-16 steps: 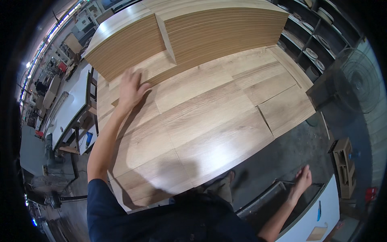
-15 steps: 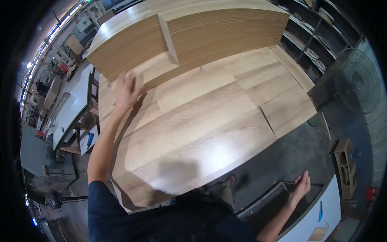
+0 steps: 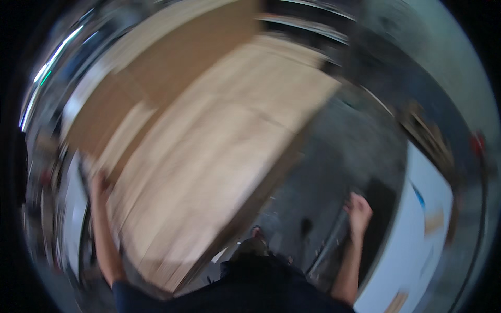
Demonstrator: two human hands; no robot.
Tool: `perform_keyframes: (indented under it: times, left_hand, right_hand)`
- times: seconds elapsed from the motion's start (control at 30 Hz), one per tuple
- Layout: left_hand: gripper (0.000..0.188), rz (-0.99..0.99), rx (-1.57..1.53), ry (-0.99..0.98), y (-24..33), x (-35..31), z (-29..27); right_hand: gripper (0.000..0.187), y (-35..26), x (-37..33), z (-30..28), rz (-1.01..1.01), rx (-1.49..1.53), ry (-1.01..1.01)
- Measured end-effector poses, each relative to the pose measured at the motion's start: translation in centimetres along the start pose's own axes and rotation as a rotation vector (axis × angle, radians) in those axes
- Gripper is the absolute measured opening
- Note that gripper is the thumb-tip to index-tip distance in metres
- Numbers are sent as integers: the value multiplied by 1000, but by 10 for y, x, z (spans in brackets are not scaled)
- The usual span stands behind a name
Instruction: The person organizes and stacks wooden boards by moving them from a white table to a large wooden pallet, aligning them carefully by hand.
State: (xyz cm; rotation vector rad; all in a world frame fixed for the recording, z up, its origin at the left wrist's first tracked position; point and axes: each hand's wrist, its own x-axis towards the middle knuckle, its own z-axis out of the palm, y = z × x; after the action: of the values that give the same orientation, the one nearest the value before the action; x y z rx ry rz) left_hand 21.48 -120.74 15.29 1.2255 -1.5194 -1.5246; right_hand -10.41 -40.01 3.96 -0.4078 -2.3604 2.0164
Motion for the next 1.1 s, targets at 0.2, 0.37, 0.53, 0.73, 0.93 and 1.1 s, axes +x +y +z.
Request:
perform_keyframes:
  times: [0.2,0.37,0.53,0.73,0.93,1.1]
  left_hand:
    - [54,997,980,381,53,-22,67]
    - [68,1543,908,-96,114,-224,262]
    - [77,1393,572,-880,112,-403,394]
    - [42,473,679,-1862,9,-541,488]
    - [43,492,853,-2299,-99,-753,537]
    - [52,701,642,-2539,-212,-903,584]
  right_hand:
    - [21,37,-58,-111,62,67,248]
    - [44,119,-128,-239,85,-125,791]
    - [56,170,-225,-358,91,-692,1159]
    - [79,236,-287,-510,356,-1054,1391]
    - [79,261,-341,-559,700,-954,1611]
    - [60,283,-364,-541,417,-913,1669]
